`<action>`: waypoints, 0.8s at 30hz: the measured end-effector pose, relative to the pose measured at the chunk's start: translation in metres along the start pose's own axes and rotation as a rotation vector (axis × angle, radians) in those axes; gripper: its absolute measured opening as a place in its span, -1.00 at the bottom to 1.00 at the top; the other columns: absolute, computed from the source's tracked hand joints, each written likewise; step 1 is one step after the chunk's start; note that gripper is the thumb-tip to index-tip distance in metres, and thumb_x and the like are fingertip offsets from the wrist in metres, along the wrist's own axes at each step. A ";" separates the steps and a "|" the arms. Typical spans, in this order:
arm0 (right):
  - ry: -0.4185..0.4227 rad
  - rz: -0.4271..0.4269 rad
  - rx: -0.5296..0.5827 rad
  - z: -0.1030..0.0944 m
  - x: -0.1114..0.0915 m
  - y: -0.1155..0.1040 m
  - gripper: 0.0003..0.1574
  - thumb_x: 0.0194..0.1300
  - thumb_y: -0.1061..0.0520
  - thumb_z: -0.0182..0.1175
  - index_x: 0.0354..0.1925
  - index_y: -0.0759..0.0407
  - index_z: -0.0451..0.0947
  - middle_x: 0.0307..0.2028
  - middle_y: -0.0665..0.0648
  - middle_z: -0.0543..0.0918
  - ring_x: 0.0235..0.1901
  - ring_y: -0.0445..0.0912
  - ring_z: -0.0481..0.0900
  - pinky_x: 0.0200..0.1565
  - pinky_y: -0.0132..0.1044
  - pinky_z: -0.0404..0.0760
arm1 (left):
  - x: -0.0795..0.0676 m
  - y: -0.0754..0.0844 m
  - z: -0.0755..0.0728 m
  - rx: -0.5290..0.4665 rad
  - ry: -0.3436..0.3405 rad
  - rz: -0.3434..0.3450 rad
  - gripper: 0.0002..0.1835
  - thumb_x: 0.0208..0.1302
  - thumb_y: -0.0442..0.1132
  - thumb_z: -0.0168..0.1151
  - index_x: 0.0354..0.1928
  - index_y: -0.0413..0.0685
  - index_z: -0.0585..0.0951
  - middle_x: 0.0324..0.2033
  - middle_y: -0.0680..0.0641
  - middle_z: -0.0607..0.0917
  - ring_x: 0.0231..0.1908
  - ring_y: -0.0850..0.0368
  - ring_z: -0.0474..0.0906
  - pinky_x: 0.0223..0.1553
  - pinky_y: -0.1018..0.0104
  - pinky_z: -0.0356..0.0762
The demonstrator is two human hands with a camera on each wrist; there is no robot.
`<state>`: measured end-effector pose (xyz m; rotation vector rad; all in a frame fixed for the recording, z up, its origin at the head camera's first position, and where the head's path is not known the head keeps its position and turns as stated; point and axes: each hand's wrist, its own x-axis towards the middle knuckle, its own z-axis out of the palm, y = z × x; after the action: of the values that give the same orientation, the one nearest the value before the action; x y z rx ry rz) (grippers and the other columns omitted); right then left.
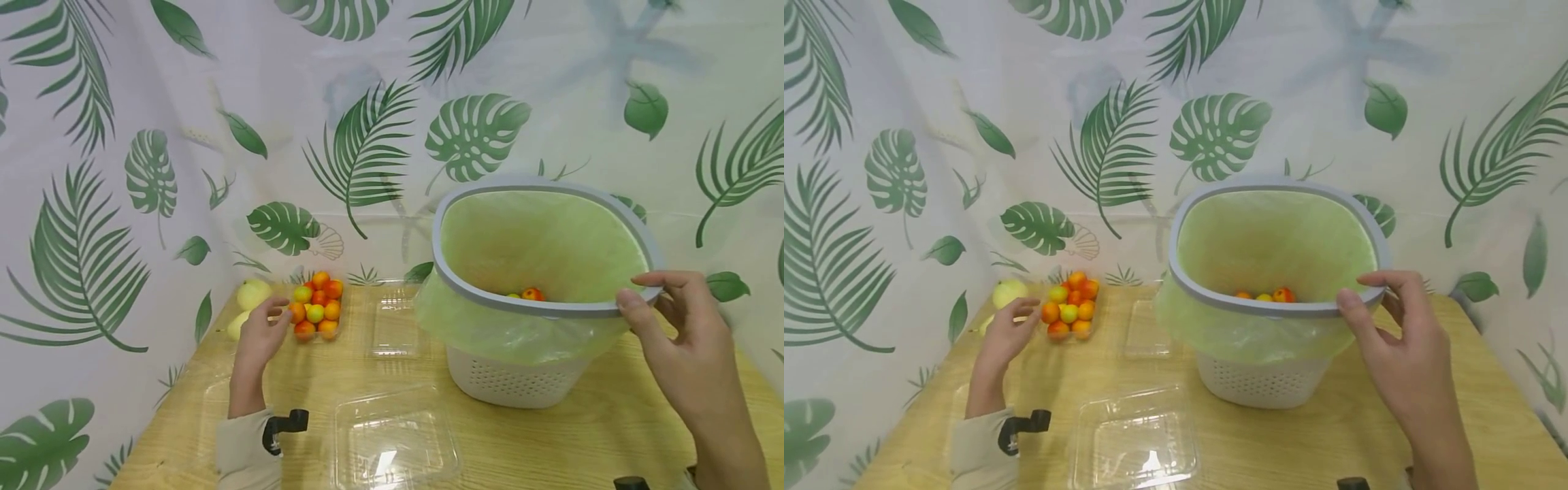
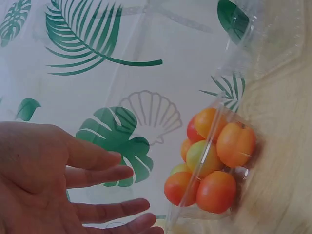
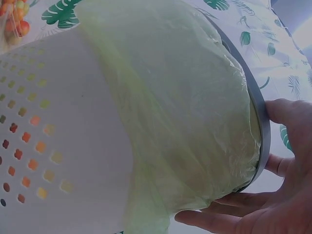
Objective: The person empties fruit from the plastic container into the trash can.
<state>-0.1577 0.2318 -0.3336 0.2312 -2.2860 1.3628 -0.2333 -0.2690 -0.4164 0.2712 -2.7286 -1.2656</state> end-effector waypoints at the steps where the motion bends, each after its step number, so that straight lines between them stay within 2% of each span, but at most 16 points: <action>1: -0.001 0.004 -0.001 0.000 0.000 0.000 -0.53 0.38 0.17 0.08 0.20 0.21 0.27 0.31 0.19 0.24 0.30 0.17 0.21 -0.19 -0.71 0.40 | 0.001 -0.002 0.001 0.027 -0.002 -0.002 -0.60 0.38 -0.18 -0.01 0.21 -0.13 0.42 0.14 -0.36 0.45 0.11 -0.30 0.43 0.03 -0.12 0.46; 4: -0.004 0.014 0.000 0.000 -0.001 0.000 -0.53 0.38 0.16 0.07 0.21 0.20 0.27 0.31 0.18 0.23 0.29 0.19 0.21 -0.19 -0.71 0.40 | 0.003 -0.006 0.006 0.079 -0.007 0.004 -0.59 0.36 -0.24 -0.03 0.21 -0.16 0.41 0.15 -0.41 0.42 0.12 -0.32 0.39 0.02 -0.14 0.44; 8: -0.007 0.029 0.002 0.000 -0.001 0.000 -0.54 0.38 0.15 0.08 0.20 0.19 0.27 0.32 0.17 0.22 0.27 0.24 0.19 -0.20 -0.71 0.40 | 0.007 -0.012 0.014 0.095 -0.005 0.025 -0.58 0.31 -0.29 -0.01 0.21 -0.21 0.39 0.17 -0.46 0.39 0.18 -0.34 0.31 0.09 -0.18 0.37; 13: -0.015 0.043 -0.009 0.002 -0.001 0.000 -0.54 0.38 0.13 0.08 0.20 0.18 0.28 0.31 0.16 0.22 0.26 0.28 0.20 -0.21 -0.72 0.40 | 0.008 -0.020 0.025 0.095 0.000 0.026 -0.52 0.20 -0.34 0.14 0.19 -0.26 0.40 0.13 -0.44 0.43 0.16 -0.33 0.33 0.10 -0.16 0.36; 19: -0.021 0.046 -0.008 0.002 -0.002 0.001 -0.54 0.38 0.13 0.08 0.19 0.18 0.28 0.32 0.16 0.21 0.27 0.30 0.18 -0.21 -0.72 0.39 | 0.012 -0.023 0.034 0.066 0.016 0.031 -0.42 0.09 -0.38 0.27 0.20 -0.35 0.38 0.08 -0.44 0.46 0.09 -0.33 0.38 0.06 -0.14 0.39; 24: -0.008 0.012 -0.005 0.001 -0.001 0.001 -0.53 0.38 0.17 0.07 0.21 0.20 0.27 0.32 0.17 0.22 0.27 0.25 0.21 -0.19 -0.71 0.40 | 0.019 -0.024 0.044 -0.024 0.002 0.041 -0.39 0.15 -0.37 0.22 0.25 -0.42 0.33 0.02 -0.43 0.50 -0.03 -0.26 0.46 -0.01 -0.04 0.46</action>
<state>-0.1573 0.2311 -0.3355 0.2224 -2.3002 1.3642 -0.2572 -0.2555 -0.4627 0.2121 -2.7010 -1.2859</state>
